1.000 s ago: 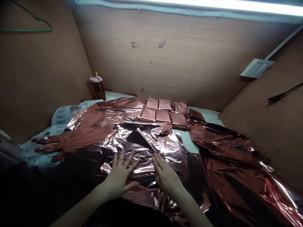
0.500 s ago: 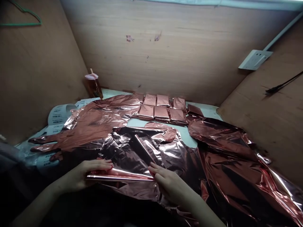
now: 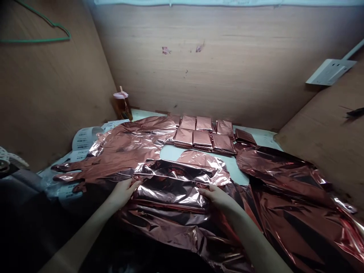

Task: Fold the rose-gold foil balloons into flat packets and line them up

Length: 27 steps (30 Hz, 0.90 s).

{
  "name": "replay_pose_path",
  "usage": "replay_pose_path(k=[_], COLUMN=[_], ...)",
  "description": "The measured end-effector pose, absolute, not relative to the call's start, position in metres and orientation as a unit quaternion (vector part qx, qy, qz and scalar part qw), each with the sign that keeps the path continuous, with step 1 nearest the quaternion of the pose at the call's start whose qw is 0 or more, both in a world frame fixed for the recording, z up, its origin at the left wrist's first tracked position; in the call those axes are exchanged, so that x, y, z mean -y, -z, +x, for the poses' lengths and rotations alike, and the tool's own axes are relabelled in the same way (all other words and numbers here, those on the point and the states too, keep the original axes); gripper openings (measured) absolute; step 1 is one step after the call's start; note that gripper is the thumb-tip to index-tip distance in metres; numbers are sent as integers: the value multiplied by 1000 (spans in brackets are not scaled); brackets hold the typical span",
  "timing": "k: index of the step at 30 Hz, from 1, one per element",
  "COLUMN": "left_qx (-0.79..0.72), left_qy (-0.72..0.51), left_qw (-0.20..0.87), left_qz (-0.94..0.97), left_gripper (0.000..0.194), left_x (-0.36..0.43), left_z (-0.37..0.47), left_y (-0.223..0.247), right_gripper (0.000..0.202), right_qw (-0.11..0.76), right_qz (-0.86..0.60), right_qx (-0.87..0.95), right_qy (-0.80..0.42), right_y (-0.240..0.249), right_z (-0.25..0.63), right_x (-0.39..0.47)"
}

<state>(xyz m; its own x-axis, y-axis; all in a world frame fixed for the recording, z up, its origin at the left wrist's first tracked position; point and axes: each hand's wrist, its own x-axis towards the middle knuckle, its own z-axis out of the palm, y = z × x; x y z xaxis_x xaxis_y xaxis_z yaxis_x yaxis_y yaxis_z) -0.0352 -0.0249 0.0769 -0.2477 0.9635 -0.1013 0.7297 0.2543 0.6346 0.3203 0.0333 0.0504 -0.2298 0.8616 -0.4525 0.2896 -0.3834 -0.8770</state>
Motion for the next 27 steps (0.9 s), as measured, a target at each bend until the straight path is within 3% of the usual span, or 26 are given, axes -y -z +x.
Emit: replay_pose_path(k=[3, 5, 9, 12, 14, 15, 18, 22, 27], left_qx=[-784, -722, -551, -545, -547, -547, -556, -572, -575], left_qy=[-241, -233, -119, -77, -74, -73, -65, -75, -85], left_qw=[107, 10, 50, 84, 87, 88, 79, 77, 90], left_qz=[562, 651, 825, 830, 829, 830, 825, 813, 809], left_gripper=[33, 40, 59, 63, 63, 63, 70, 81, 82], left_x=[25, 26, 18, 12, 11, 12, 16, 19, 21], left_z=[-6, 18, 50, 55, 54, 54, 55, 57, 57], left_y=[-81, -77, -58, -48, -46, -46, -48, -49, -46], right_gripper=[37, 31, 29, 31, 34, 37, 52, 61, 50], right_qw=[232, 234, 212, 212, 220, 219, 181, 161, 145], right_qz=[-577, -580, -608, -679, -645, -598, -472, -522, -592], right_qx=[492, 497, 537, 656, 732, 770, 861, 835, 791], right_qy=[-609, -602, -545, -251, -21, 38, 57, 69, 50], right_y=[-46, -45, -54, -65, -63, -58, -29, 0, -49], right_z=[315, 317, 327, 311, 282, 267, 243, 289, 316], right_x=[-38, -38, -27, -11, 0, 5, 18, 33, -25])
